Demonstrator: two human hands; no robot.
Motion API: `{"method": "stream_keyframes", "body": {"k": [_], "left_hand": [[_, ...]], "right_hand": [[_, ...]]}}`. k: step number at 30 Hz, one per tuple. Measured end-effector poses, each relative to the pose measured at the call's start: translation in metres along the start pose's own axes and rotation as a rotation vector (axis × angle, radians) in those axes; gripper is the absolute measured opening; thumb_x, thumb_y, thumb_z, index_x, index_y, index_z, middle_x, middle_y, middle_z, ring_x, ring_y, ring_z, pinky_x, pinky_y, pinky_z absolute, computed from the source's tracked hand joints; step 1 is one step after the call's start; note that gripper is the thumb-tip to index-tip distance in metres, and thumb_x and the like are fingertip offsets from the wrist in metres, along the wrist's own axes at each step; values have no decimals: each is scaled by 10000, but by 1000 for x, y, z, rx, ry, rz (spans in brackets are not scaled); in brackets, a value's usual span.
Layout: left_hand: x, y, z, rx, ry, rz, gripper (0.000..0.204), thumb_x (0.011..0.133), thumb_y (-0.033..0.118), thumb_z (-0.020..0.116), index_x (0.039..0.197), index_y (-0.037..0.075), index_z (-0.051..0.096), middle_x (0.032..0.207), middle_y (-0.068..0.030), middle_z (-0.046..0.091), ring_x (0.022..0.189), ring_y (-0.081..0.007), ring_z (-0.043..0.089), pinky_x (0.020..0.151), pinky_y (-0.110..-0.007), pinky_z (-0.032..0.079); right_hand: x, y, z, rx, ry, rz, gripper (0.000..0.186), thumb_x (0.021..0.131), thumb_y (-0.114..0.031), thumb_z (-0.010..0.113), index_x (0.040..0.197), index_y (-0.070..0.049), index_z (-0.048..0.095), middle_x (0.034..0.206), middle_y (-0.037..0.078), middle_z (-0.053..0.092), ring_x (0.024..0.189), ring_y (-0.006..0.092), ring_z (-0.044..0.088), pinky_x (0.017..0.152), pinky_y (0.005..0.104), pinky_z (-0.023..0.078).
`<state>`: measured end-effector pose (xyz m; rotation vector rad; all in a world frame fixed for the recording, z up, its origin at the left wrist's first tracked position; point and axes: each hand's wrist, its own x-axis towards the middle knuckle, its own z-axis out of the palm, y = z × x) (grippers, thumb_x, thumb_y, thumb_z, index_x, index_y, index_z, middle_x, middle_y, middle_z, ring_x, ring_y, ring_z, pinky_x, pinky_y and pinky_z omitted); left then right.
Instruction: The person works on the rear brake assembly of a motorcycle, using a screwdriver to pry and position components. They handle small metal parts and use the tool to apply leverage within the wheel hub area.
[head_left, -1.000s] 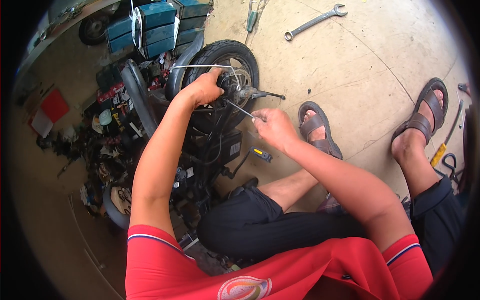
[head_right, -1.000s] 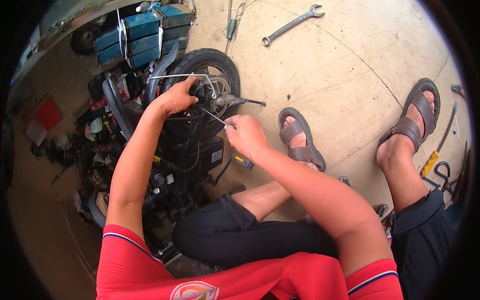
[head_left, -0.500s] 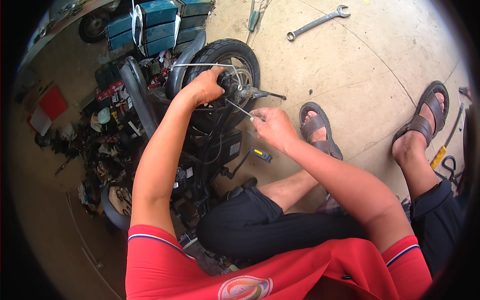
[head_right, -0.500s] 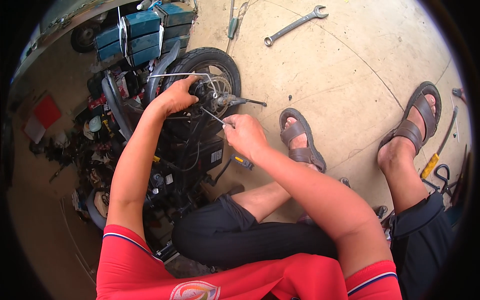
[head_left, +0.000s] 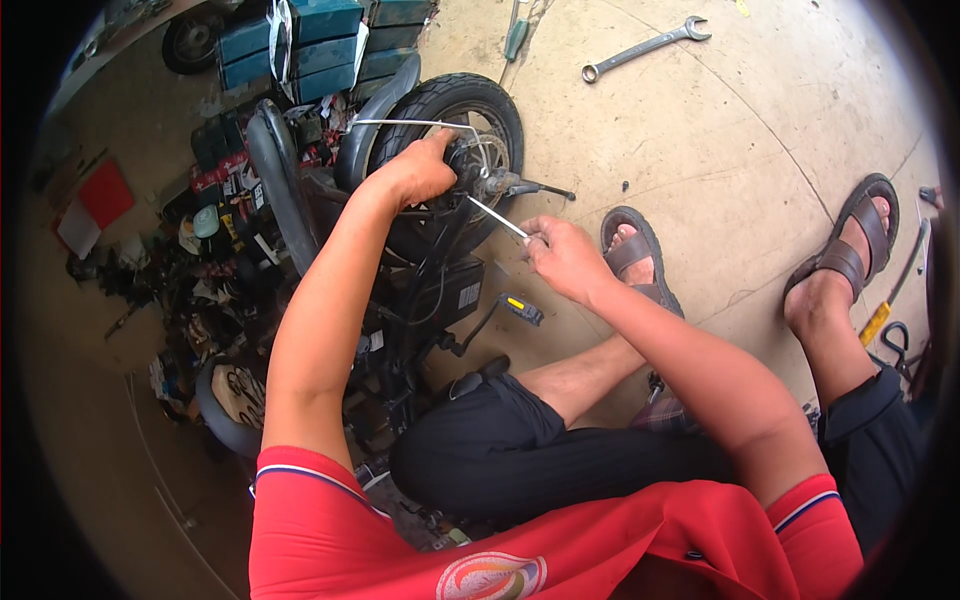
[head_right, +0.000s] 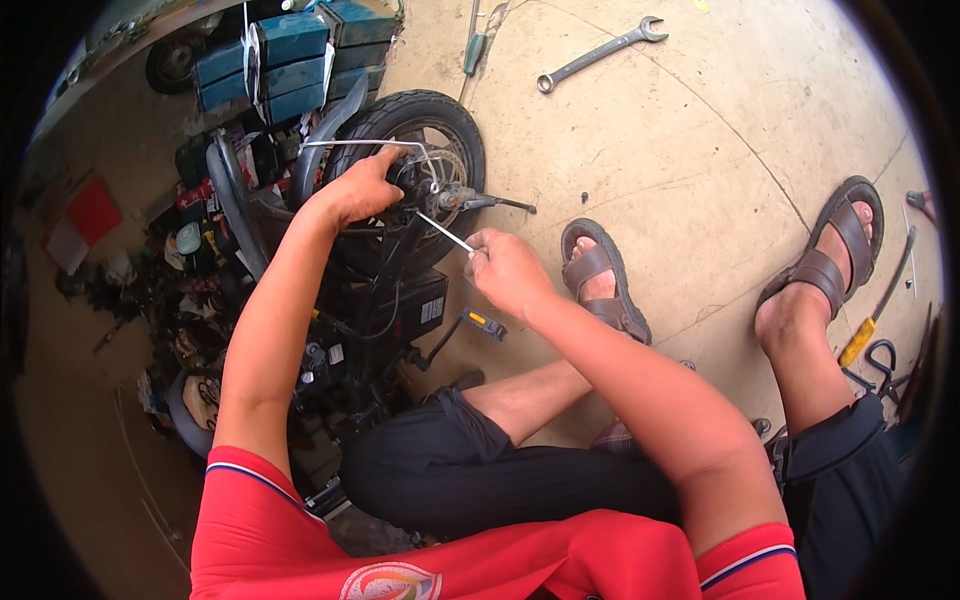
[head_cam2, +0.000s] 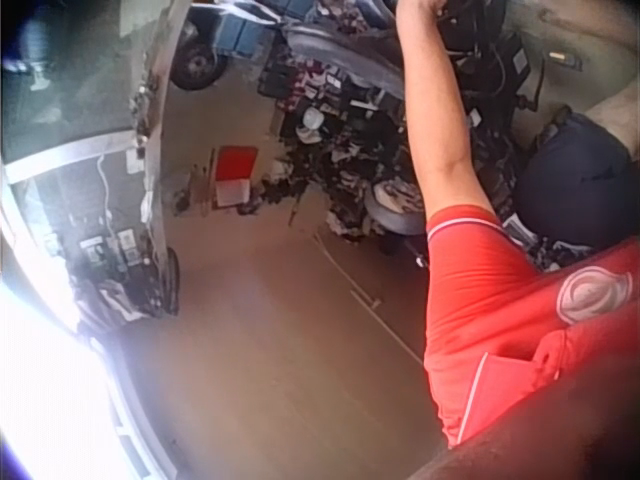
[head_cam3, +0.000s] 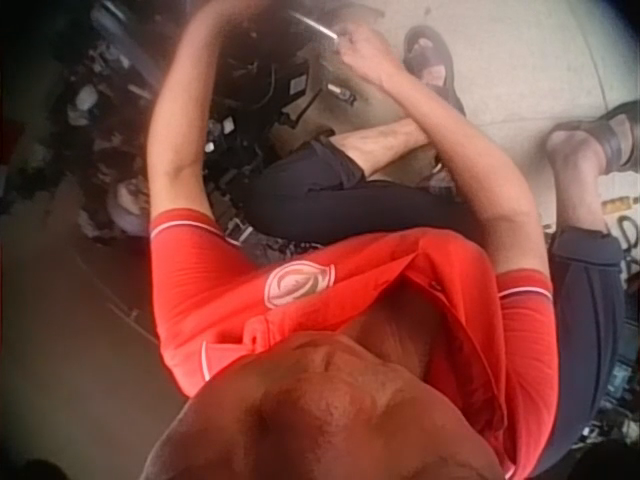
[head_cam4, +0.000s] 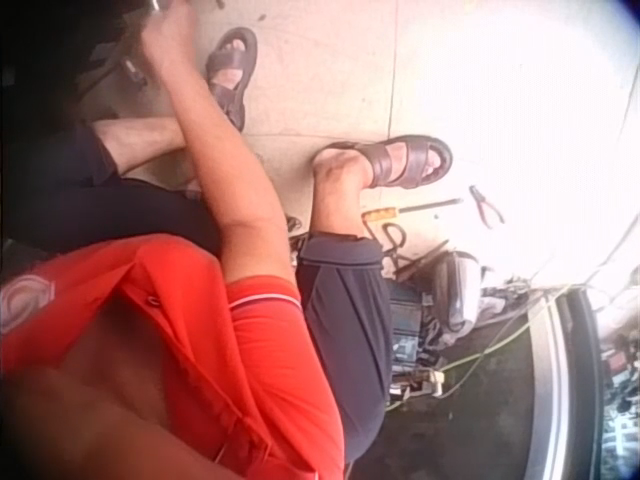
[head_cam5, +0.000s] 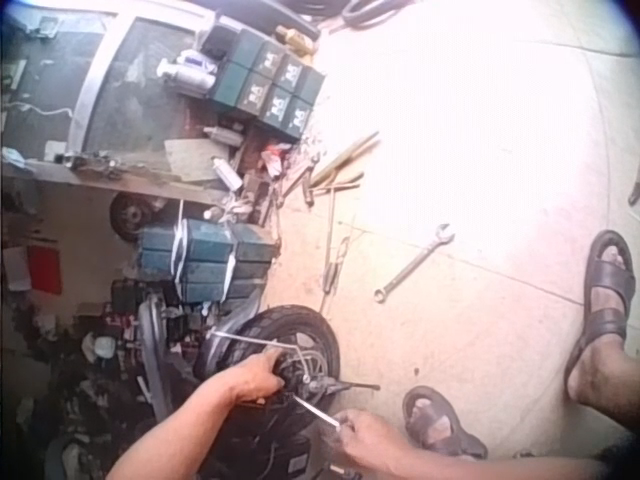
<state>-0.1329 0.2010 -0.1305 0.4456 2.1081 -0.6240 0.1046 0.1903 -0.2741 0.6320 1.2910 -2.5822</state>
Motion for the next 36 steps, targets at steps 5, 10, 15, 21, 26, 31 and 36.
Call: {"method": "stream_keyframes", "body": {"k": [5,10,15,21,26,31,36], "left_hand": [[-2,-1,0,-3,-1,18,698,802,7,563,1496,32,495,1303,-307,654,1242,-404,639,1041,-401,508],[-1,2,2,-30,-20,0,697,803,-6,553,1497,27,497,1320,-308,645,1259,-401,629,1060,-402,496],[-3,-2,3,50,31,53,704,799,-48,486,1502,-11,476,1335,-324,627,1299,-411,595,1102,-400,462],[-4,-7,7,63,73,77,726,811,-49,482,1534,-1,439,1348,-321,621,1294,-401,602,1100,-402,462],[-7,-9,8,55,70,73,717,814,-40,498,1527,-5,445,1336,-321,625,1287,-411,602,1094,-414,467],[-3,-8,9,105,103,135,661,817,-24,517,1477,-27,483,1307,-329,632,1275,-427,600,1085,-425,473],[-3,-9,8,71,59,105,679,806,-26,529,1483,-24,474,1285,-330,645,1251,-420,620,1065,-413,489]], "right_hand": [[-10,4,-34,-499,113,-106,279,898,-121,574,1107,19,694,978,280,722,963,443,702,892,506,551],[-9,10,-115,-944,411,-101,150,896,-131,623,972,-9,667,890,240,722,835,413,717,773,516,569],[-8,10,-192,-1189,587,-90,143,892,-115,650,999,-31,694,930,188,722,875,386,711,789,479,567],[-1,0,-199,-1096,746,-382,129,871,-95,714,997,-73,716,911,127,678,907,343,679,801,445,556],[-21,35,-192,-1129,656,-194,100,863,-100,735,953,-68,705,935,141,657,896,360,670,782,462,553],[-40,46,-200,-1126,618,-191,123,845,-102,760,924,-43,686,967,153,634,897,375,658,790,466,548],[-47,39,-190,-1098,649,-238,159,838,-88,758,975,-54,683,984,135,626,933,349,636,795,446,536]]}}
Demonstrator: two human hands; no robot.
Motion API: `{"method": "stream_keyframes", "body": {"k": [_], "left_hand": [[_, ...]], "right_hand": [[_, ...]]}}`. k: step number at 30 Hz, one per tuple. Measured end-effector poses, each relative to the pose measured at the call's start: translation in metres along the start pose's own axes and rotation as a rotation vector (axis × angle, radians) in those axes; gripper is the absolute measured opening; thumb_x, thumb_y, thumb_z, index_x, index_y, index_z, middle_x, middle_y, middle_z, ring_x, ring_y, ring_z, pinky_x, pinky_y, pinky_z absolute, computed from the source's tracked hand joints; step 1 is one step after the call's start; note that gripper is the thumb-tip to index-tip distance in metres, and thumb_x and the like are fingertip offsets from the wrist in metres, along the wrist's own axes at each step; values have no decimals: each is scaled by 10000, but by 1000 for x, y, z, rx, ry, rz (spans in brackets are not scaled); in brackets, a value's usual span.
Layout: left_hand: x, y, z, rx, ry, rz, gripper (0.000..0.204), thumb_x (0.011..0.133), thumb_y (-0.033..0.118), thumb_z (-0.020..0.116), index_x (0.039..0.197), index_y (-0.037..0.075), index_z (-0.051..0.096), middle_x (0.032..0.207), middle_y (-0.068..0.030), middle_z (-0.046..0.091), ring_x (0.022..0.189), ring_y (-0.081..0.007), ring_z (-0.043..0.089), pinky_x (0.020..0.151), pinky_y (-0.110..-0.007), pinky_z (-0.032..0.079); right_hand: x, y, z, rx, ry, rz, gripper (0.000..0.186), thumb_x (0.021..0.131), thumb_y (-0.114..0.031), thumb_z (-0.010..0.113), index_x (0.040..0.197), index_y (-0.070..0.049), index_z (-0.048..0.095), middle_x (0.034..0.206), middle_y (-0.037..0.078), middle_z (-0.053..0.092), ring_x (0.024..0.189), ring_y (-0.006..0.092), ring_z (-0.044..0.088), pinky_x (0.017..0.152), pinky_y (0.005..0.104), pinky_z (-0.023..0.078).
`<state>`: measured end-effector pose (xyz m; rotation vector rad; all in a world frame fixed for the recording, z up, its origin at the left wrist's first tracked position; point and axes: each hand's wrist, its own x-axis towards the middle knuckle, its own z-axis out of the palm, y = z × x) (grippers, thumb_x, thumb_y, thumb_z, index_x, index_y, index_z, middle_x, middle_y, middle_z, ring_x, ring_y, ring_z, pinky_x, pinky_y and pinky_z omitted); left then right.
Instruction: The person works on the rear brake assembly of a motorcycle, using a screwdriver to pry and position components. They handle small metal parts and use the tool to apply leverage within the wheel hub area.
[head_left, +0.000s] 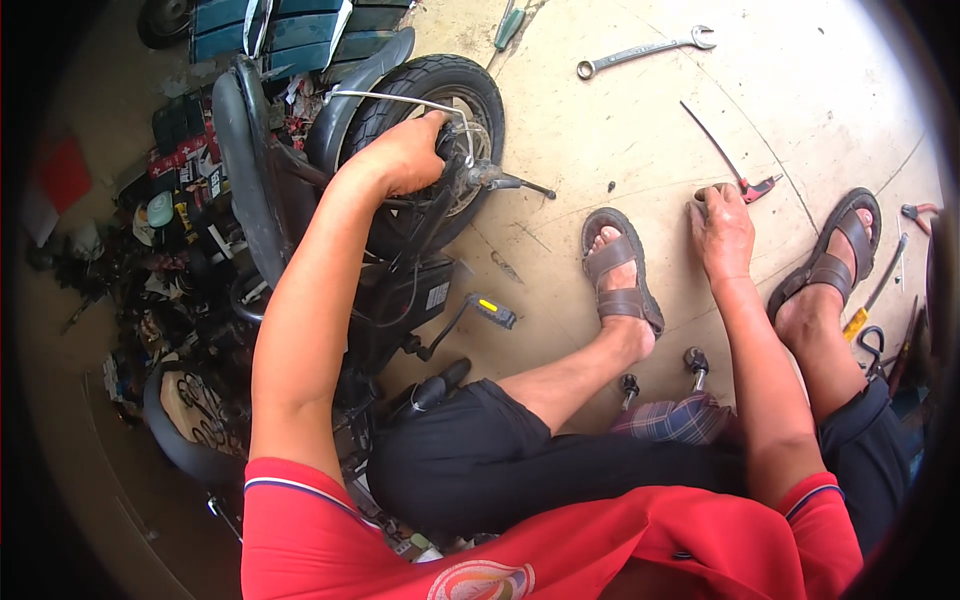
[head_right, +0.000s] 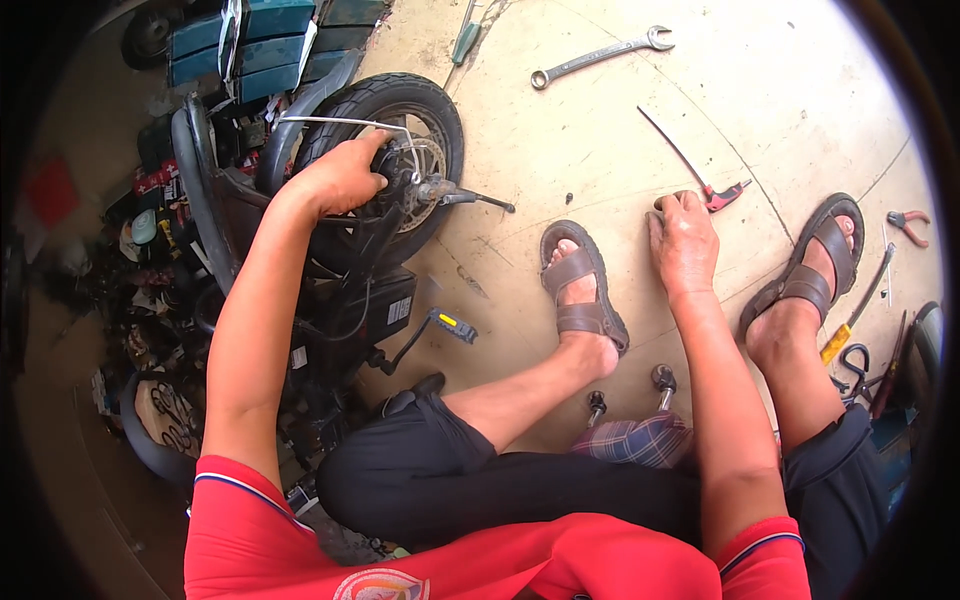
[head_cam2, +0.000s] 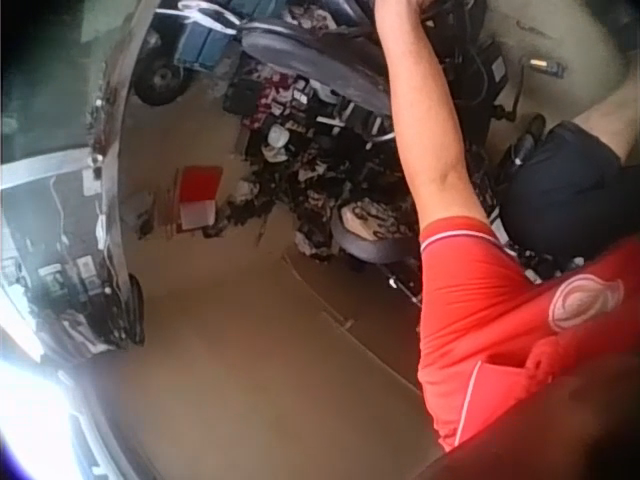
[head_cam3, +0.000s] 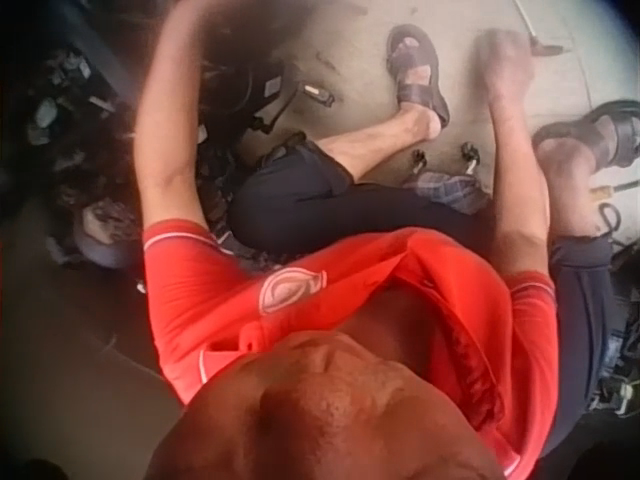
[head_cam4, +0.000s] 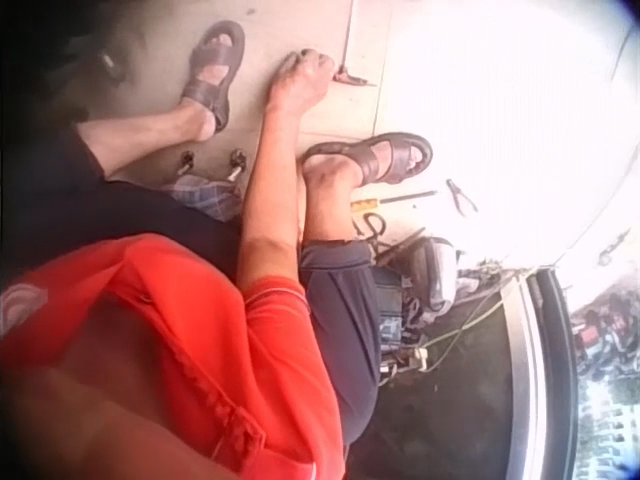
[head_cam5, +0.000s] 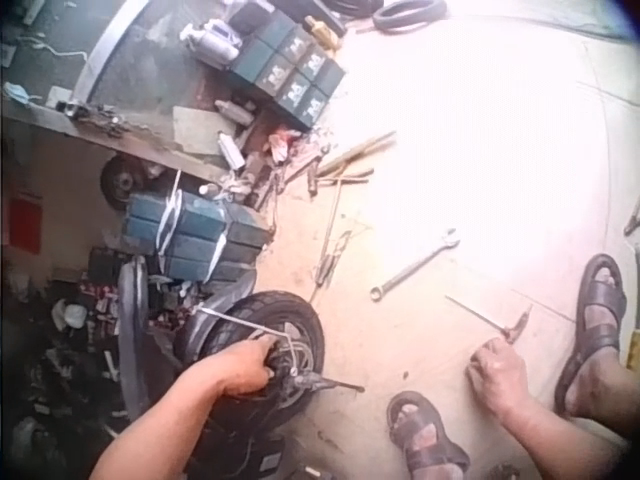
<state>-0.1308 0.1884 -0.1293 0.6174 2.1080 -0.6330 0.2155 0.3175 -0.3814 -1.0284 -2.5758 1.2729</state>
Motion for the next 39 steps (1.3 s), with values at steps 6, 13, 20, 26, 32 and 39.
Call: {"method": "stream_keyframes", "body": {"k": [6,13,20,26,32,39], "left_hand": [[5,-8,-1,78,-24,53,686,832,52,661,1483,-22,458,1307,-314,639,1258,-413,614,1080,-409,487],[9,-3,-7,212,-111,84,830,783,44,761,1532,-10,407,1367,-300,613,1309,-397,586,1110,-400,474],[18,-2,-16,301,-179,65,919,746,88,831,1555,2,402,1435,-273,579,1353,-375,557,1134,-378,459],[18,1,-21,280,-203,21,904,752,112,835,1548,7,421,1454,-259,572,1373,-368,540,1146,-375,448],[22,-8,-18,273,-186,12,860,761,89,785,1543,12,435,1451,-268,571,1373,-369,543,1147,-372,443],[12,-4,-10,88,-112,-39,837,736,21,573,1562,55,440,1381,-291,619,1299,-384,606,1097,-362,476]], "right_hand": [[-16,25,7,-65,34,-53,87,867,-45,702,946,-33,667,970,135,597,948,358,607,808,457,528],[-10,10,9,141,-7,85,130,890,-25,655,988,-9,739,1009,166,672,968,361,660,874,420,546],[14,-34,26,605,-234,432,263,899,-81,633,1104,-24,788,1050,177,778,953,232,752,906,325,566],[23,-54,27,813,-298,439,293,897,-54,625,1147,10,764,1047,180,781,959,198,748,900,310,568],[28,-57,33,831,-255,386,300,900,-33,612,1158,20,755,1076,178,779,987,201,748,926,312,566],[29,-87,21,919,-353,468,346,883,8,560,1179,45,734,1049,167,773,831,176,727,808,302,597]]}}
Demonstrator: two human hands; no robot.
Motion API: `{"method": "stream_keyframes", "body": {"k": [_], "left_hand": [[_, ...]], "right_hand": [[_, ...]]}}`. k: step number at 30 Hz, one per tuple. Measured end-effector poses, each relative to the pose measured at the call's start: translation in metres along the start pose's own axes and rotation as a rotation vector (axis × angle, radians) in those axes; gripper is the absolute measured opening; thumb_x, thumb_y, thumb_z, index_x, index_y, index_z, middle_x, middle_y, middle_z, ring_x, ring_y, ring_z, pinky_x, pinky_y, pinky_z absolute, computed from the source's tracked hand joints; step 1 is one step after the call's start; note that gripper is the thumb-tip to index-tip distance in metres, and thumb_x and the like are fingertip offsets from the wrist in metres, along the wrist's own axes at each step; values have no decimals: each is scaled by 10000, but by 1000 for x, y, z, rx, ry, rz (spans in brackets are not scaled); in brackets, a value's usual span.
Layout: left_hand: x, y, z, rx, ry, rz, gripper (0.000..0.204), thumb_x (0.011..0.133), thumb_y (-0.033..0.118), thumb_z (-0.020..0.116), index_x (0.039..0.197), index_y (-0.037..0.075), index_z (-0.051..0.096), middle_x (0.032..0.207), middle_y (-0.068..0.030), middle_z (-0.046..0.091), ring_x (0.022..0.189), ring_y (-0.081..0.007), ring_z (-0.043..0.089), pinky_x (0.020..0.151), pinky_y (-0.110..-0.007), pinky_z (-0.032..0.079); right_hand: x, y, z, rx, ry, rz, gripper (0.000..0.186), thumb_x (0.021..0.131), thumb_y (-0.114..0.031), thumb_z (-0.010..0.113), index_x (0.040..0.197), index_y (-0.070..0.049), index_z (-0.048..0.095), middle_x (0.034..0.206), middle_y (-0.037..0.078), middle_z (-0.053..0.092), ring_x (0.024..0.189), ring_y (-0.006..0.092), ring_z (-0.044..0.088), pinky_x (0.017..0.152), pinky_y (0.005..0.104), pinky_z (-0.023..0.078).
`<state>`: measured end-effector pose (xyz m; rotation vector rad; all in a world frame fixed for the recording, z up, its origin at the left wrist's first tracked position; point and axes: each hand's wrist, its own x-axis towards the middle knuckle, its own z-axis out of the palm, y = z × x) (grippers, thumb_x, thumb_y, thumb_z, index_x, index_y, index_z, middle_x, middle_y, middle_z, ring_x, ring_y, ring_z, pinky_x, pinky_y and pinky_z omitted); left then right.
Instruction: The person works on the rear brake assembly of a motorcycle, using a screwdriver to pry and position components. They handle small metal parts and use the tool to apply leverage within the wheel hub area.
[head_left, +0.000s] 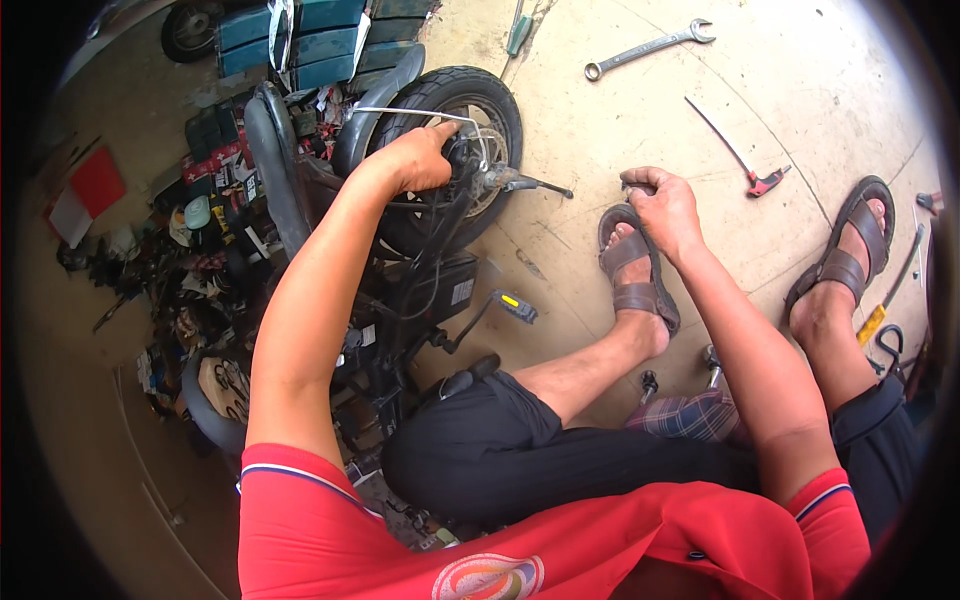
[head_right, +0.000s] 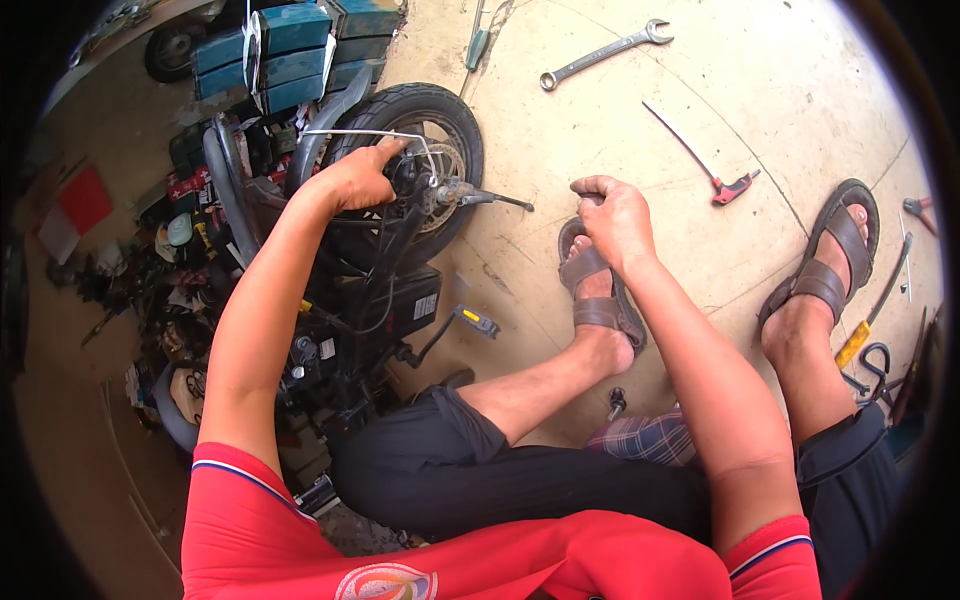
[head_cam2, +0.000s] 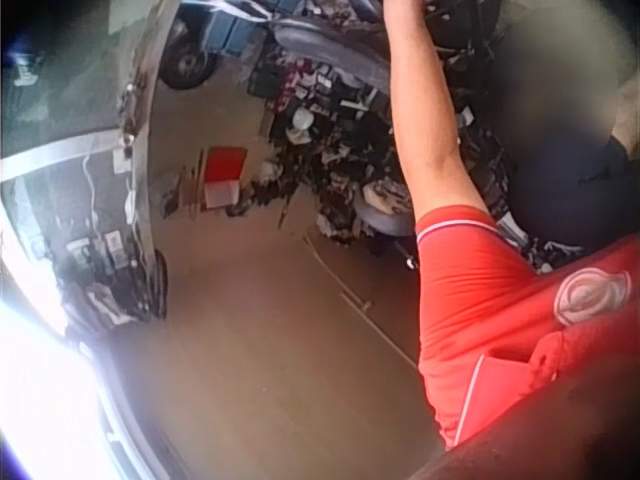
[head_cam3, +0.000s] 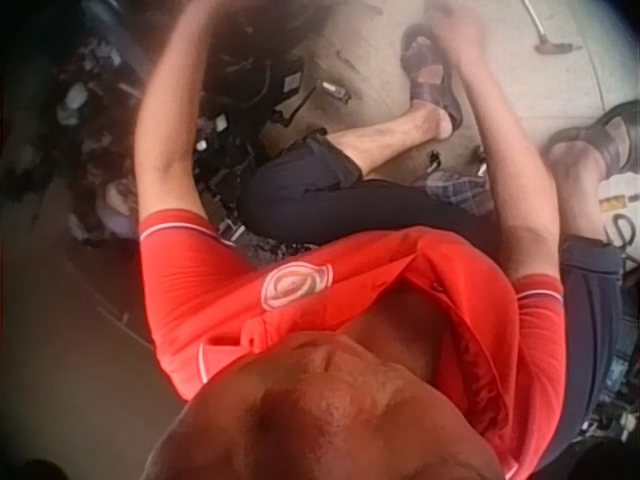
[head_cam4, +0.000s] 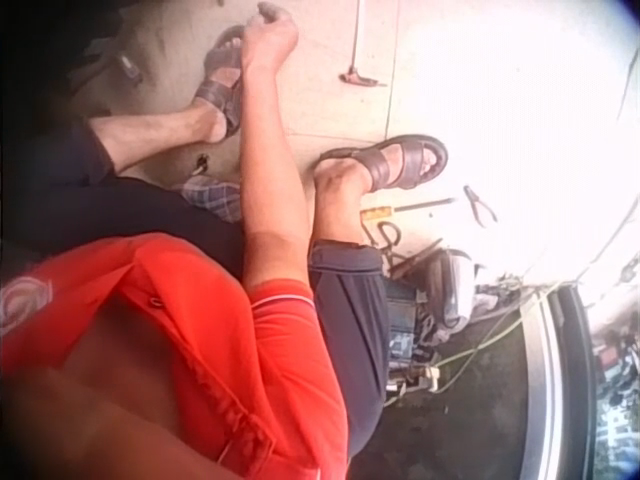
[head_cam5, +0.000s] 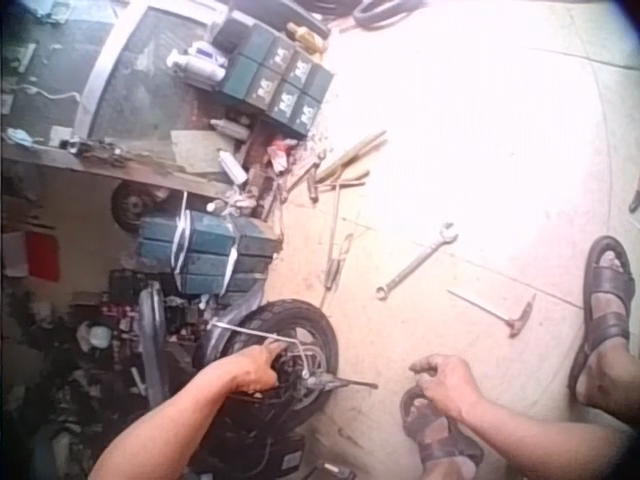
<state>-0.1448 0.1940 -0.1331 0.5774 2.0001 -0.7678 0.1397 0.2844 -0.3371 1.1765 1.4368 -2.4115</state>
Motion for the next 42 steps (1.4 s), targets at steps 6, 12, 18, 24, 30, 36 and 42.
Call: {"method": "stream_keyframes", "body": {"k": [6,12,18,24,30,36,42], "left_hand": [[-1,8,5,127,1,5,811,766,59,570,1561,21,418,1361,-305,620,1282,-399,610,1084,-391,489],[-20,23,41,240,140,-147,899,856,90,596,1577,-158,119,1151,-323,699,995,-425,722,912,-466,577],[-33,4,111,484,778,-116,572,913,189,610,1401,-102,546,984,-203,741,775,-262,745,716,-364,581],[-46,5,148,455,1187,-57,400,921,151,569,1269,-28,655,1186,-203,691,1133,-289,652,1043,-429,472],[-104,7,202,-184,1544,-146,344,849,173,712,1167,45,680,1160,-116,652,1197,-319,572,1099,-520,392],[-85,1,204,-344,1519,-336,301,779,256,805,977,85,656,986,-81,633,1064,-286,571,1036,-505,376],[-77,-4,193,-465,1494,-354,272,796,316,809,767,104,640,876,-70,642,901,-271,597,914,-460,423]], "right_hand": [[-8,-6,43,157,-256,36,438,855,43,542,1262,22,701,1100,152,761,819,149,715,779,295,600],[3,-53,90,25,-378,-199,432,872,-36,608,1298,-5,676,1138,173,752,943,257,740,899,347,581],[33,-116,142,-451,-368,-675,618,828,-70,720,1424,-30,560,1276,275,656,1180,428,628,1045,466,507],[50,-115,165,-486,-260,-660,449,814,-138,793,1229,-12,674,998,274,734,975,431,715,885,458,575],[48,-125,166,-655,-256,-724,416,870,-189,802,1215,11,684,982,240,754,902,336,749,824,390,579],[44,-137,175,-666,-336,-601,542,835,-165,776,1331,17,659,1106,225,761,995,303,756,886,371,576],[54,-135,178,-599,-349,-464,530,831,-156,789,1305,52,673,972,152,776,812,168,711,768,303,564]]}}
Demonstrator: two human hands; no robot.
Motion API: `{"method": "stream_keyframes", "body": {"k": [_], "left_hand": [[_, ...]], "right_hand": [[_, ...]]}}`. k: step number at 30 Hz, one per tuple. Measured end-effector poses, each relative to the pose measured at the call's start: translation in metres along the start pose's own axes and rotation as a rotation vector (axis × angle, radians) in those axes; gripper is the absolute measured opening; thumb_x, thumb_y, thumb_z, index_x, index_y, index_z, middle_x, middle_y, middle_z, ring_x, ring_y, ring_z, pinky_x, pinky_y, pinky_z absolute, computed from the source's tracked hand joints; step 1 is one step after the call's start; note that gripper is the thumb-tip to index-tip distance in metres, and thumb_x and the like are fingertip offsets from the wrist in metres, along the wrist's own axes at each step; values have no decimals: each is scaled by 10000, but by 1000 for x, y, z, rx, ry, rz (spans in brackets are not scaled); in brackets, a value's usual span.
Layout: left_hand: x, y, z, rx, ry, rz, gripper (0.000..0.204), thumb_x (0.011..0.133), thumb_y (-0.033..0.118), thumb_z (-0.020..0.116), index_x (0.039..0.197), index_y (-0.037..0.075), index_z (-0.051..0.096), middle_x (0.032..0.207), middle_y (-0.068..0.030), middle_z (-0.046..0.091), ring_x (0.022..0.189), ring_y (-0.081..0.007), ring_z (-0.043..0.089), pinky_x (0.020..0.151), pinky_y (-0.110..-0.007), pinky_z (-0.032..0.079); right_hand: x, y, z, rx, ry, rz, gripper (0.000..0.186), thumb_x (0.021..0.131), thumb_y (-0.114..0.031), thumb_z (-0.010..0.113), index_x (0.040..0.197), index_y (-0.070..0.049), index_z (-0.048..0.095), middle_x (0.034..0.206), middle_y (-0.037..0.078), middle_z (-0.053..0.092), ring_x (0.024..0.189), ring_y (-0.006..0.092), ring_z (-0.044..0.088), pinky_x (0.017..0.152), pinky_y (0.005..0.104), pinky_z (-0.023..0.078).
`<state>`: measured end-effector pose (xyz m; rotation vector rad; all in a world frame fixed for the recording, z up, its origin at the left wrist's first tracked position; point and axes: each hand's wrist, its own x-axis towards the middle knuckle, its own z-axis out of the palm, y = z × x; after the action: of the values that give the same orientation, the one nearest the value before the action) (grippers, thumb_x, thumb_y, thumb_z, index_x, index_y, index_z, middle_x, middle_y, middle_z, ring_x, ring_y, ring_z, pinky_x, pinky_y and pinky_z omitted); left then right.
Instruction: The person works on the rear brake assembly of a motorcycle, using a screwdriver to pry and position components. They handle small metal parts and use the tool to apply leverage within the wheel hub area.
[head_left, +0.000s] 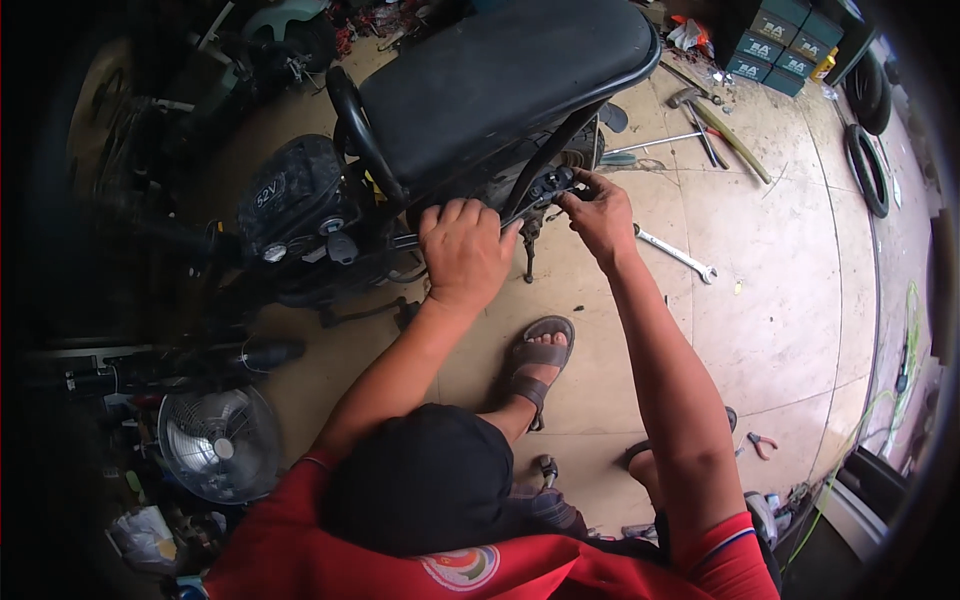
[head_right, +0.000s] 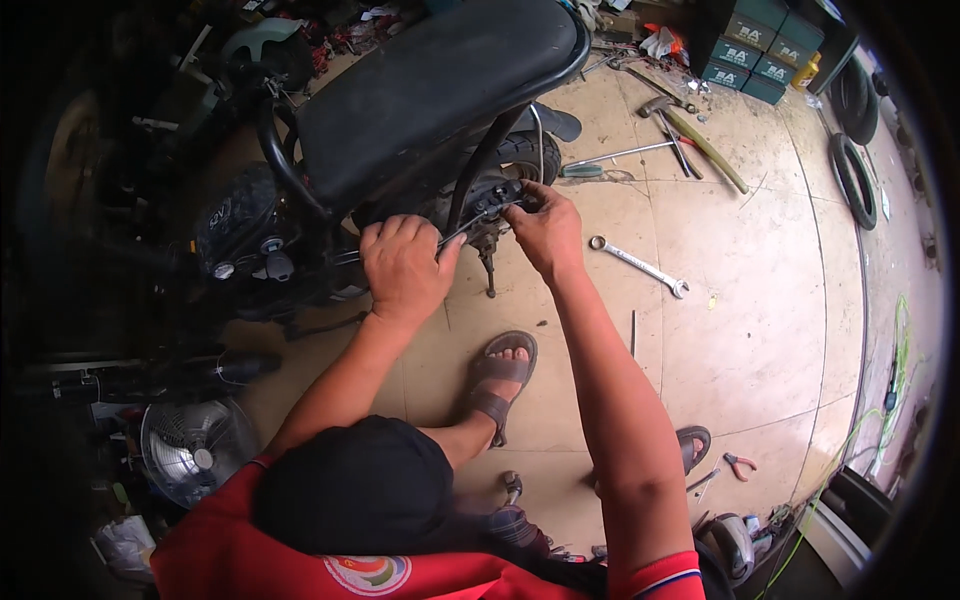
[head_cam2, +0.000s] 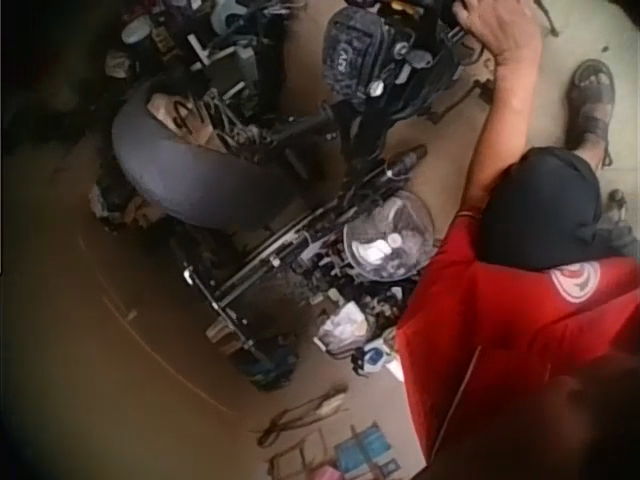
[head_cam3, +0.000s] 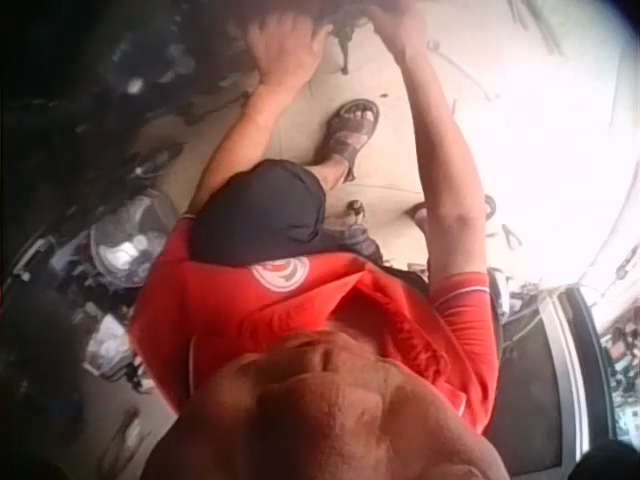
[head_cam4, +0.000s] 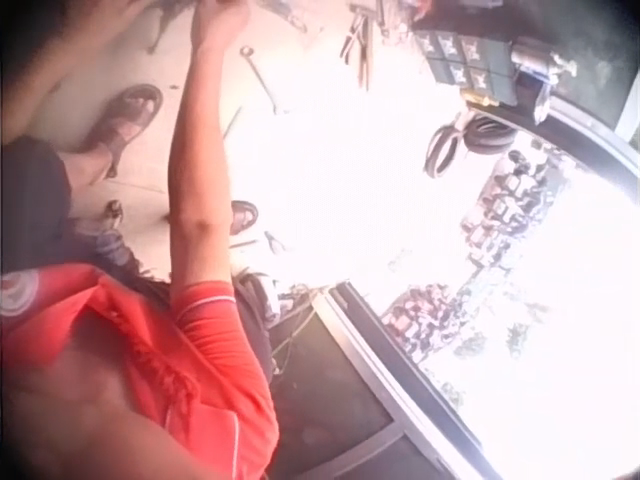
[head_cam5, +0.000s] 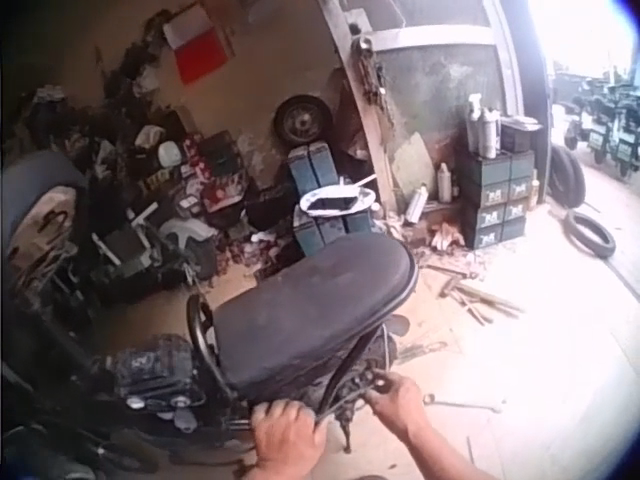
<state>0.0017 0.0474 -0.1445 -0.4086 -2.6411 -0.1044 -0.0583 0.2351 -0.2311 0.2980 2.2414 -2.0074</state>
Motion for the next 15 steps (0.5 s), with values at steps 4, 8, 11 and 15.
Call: {"method": "stream_keyframes", "body": {"k": [4,8,11,15], "left_hand": [[8,-2,-11,-89,-76,-48,279,831,306,777,740,72,655,879,-88,660,787,-325,643,787,-464,482],[11,-8,-12,-285,-176,-122,259,877,282,732,788,42,691,913,-108,686,769,-375,682,733,-501,514],[20,-4,-16,-102,-368,-153,273,898,281,706,806,24,719,962,-128,710,794,-387,703,738,-505,540],[28,-6,-15,-64,-423,-132,256,843,259,716,759,17,713,938,-157,712,792,-384,704,728,-487,556]], "right_hand": [[-3,-8,4,115,-68,78,442,878,-132,742,1281,43,694,872,86,748,674,117,638,654,289,539],[-4,-19,7,157,-235,134,424,964,-153,701,1337,45,662,860,36,730,659,77,574,602,250,493],[2,-11,3,-109,-54,-99,438,932,-151,727,1322,41,676,821,38,710,648,76,570,610,257,500],[7,-7,-3,-42,-67,-69,457,904,-125,735,1327,38,675,799,28,694,635,83,562,611,267,491]]}}
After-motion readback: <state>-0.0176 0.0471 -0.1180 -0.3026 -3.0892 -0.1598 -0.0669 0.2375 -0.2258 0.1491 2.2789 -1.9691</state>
